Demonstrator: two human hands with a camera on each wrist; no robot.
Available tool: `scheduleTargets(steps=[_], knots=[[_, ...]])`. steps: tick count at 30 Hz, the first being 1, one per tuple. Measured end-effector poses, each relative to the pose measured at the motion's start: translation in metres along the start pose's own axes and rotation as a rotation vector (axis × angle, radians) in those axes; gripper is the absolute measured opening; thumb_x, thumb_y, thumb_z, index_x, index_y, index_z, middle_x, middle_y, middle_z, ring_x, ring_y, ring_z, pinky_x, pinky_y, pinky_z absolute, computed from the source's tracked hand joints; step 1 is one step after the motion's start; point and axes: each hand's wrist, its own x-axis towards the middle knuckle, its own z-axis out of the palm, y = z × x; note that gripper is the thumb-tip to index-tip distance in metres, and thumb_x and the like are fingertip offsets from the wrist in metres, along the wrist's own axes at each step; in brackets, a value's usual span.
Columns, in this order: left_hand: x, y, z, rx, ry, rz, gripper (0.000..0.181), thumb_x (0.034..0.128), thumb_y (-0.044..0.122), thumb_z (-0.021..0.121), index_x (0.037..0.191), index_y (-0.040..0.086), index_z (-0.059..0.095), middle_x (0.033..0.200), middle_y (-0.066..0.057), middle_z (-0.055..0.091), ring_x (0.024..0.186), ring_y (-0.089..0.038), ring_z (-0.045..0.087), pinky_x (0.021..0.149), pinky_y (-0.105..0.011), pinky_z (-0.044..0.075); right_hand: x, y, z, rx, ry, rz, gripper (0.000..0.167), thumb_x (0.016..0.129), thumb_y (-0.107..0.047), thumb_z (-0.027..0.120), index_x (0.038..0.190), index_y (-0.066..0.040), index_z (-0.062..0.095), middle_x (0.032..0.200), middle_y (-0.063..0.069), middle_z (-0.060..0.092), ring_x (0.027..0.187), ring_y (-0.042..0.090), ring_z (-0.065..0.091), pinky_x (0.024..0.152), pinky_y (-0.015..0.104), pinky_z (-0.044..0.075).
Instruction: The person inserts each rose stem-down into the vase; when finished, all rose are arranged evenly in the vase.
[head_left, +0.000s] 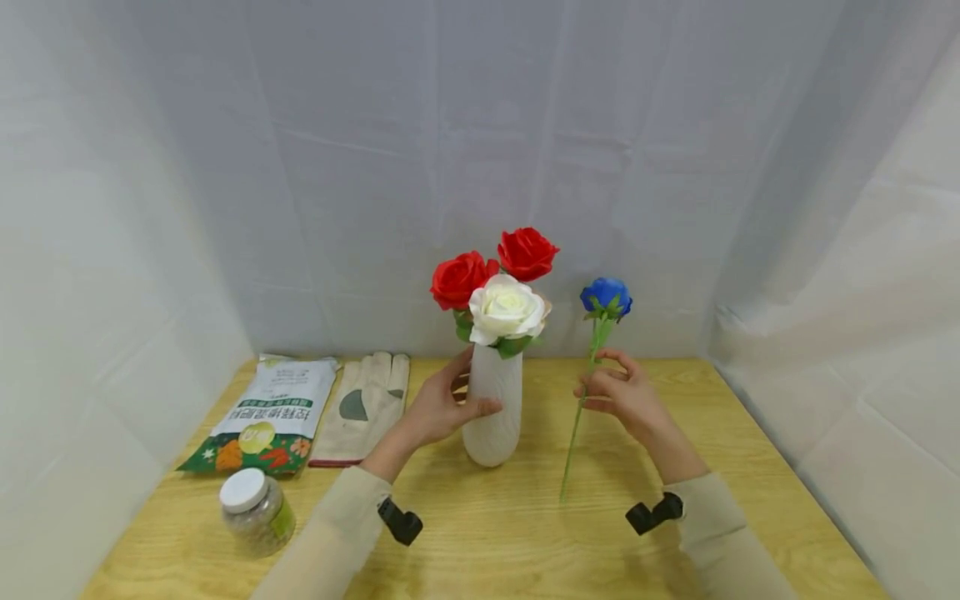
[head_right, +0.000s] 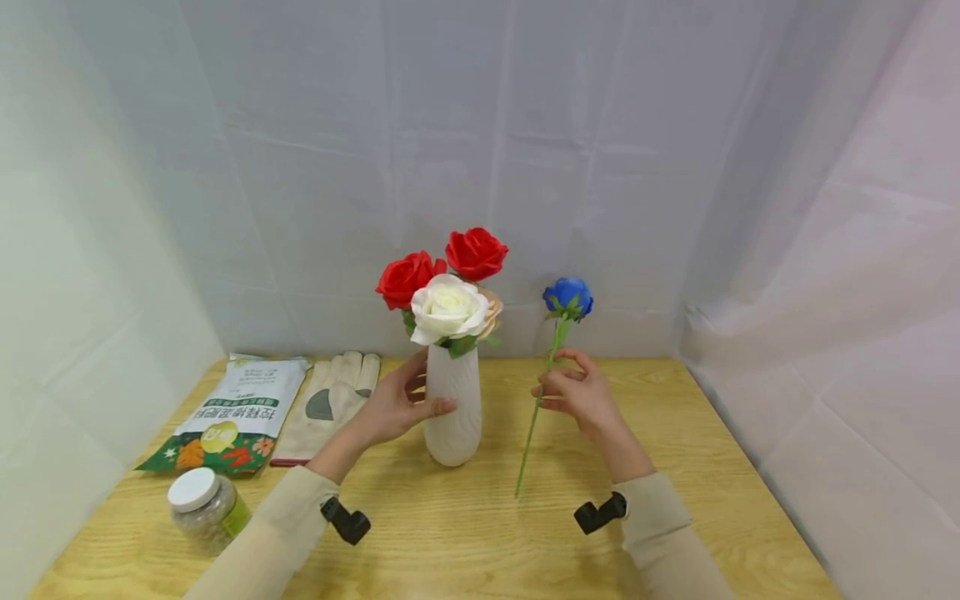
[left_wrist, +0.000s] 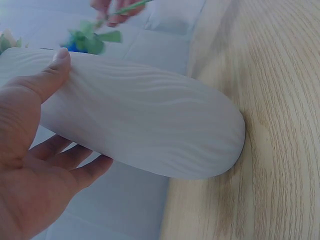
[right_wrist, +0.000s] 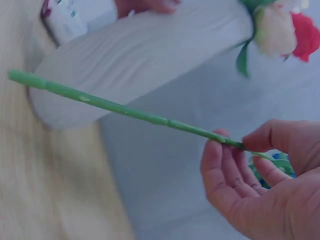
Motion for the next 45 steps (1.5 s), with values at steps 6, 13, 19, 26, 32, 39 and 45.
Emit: scheduleTargets(steps=[6, 13, 19, 26, 32, 39, 45], knots=[[0.0, 0.001, 0.0, 0.002, 0.002, 0.0, 0.092, 0.0946, 0.02, 0.082, 0.167, 0.008, 0.028, 0.164, -0.019, 0.044, 0.141, -0.043, 0.056, 0.111, -0.056, 0.052, -0.006, -0.024, 0.011, 0.15, 0.057, -0.171, 0.028, 0.102, 0.006, 0.053, 0.121, -0.012, 0.042, 0.084, -0.003, 0.075, 0.088, 0.016, 0.079, 0.081, 0.033, 0.066], [0.0, 0.0, 0.0, -0.009, 0.0, 0.002, 0.091, 0.0948, 0.019, 0.082, 0.167, 0.008, 0.028, 0.164, -0.02, 0.044, 0.141, -0.044, 0.055, 0.111, -0.057, 0.052, -0.012, -0.039, 0.018, 0.221, 0.079, -0.36, 0.027, 0.103, 0.008, 0.057, 0.117, -0.012, 0.046, 0.089, 0.002, 0.077, 0.086, 0.02, 0.08, 0.081, 0.037, 0.066], [0.001, -0.002, 0.001, -0.013, 0.0, -0.009, 0.09, 0.0946, 0.019, 0.082, 0.167, 0.009, 0.029, 0.164, -0.019, 0.045, 0.142, -0.043, 0.055, 0.112, -0.057, 0.052, -0.015, -0.046, 0.022, 0.307, 0.119, -0.453, 0.025, 0.104, 0.005, 0.059, 0.118, -0.013, 0.047, 0.093, 0.006, 0.076, 0.09, 0.022, 0.08, 0.083, 0.037, 0.066], [0.0, -0.001, 0.001, -0.011, 0.0, 0.0, 0.089, 0.0949, 0.018, 0.081, 0.167, 0.009, 0.029, 0.162, -0.019, 0.046, 0.141, -0.043, 0.055, 0.111, -0.057, 0.052, -0.016, -0.055, 0.024, 0.475, 0.181, -0.528, 0.026, 0.104, 0.008, 0.055, 0.122, -0.008, 0.047, 0.093, 0.009, 0.075, 0.09, 0.026, 0.079, 0.085, 0.04, 0.066], [0.0, -0.001, 0.0, 0.001, 0.007, -0.008, 0.091, 0.0942, 0.019, 0.082, 0.167, 0.009, 0.029, 0.163, -0.018, 0.045, 0.141, -0.043, 0.055, 0.111, -0.056, 0.052, -0.015, -0.067, 0.028, 0.576, 0.189, -0.596, 0.031, 0.104, 0.011, 0.055, 0.127, -0.009, 0.05, 0.093, 0.013, 0.075, 0.092, 0.029, 0.079, 0.086, 0.043, 0.065], [0.0, -0.002, 0.0, 0.005, 0.004, -0.036, 0.093, 0.0932, 0.021, 0.084, 0.168, 0.013, 0.028, 0.164, -0.014, 0.046, 0.143, -0.039, 0.055, 0.112, -0.053, 0.052, -0.017, -0.077, 0.037, 0.604, 0.207, -0.638, 0.035, 0.101, 0.013, 0.058, 0.127, -0.01, 0.052, 0.093, 0.014, 0.075, 0.093, 0.031, 0.079, 0.085, 0.044, 0.066], [0.0, -0.001, 0.0, 0.004, 0.005, -0.021, 0.093, 0.0936, 0.021, 0.083, 0.168, 0.012, 0.029, 0.163, -0.016, 0.046, 0.142, -0.041, 0.056, 0.111, -0.054, 0.053, -0.017, -0.082, 0.042, 0.528, 0.149, -0.754, 0.038, 0.101, 0.013, 0.057, 0.131, -0.009, 0.05, 0.098, 0.014, 0.074, 0.095, 0.031, 0.078, 0.087, 0.045, 0.065]])
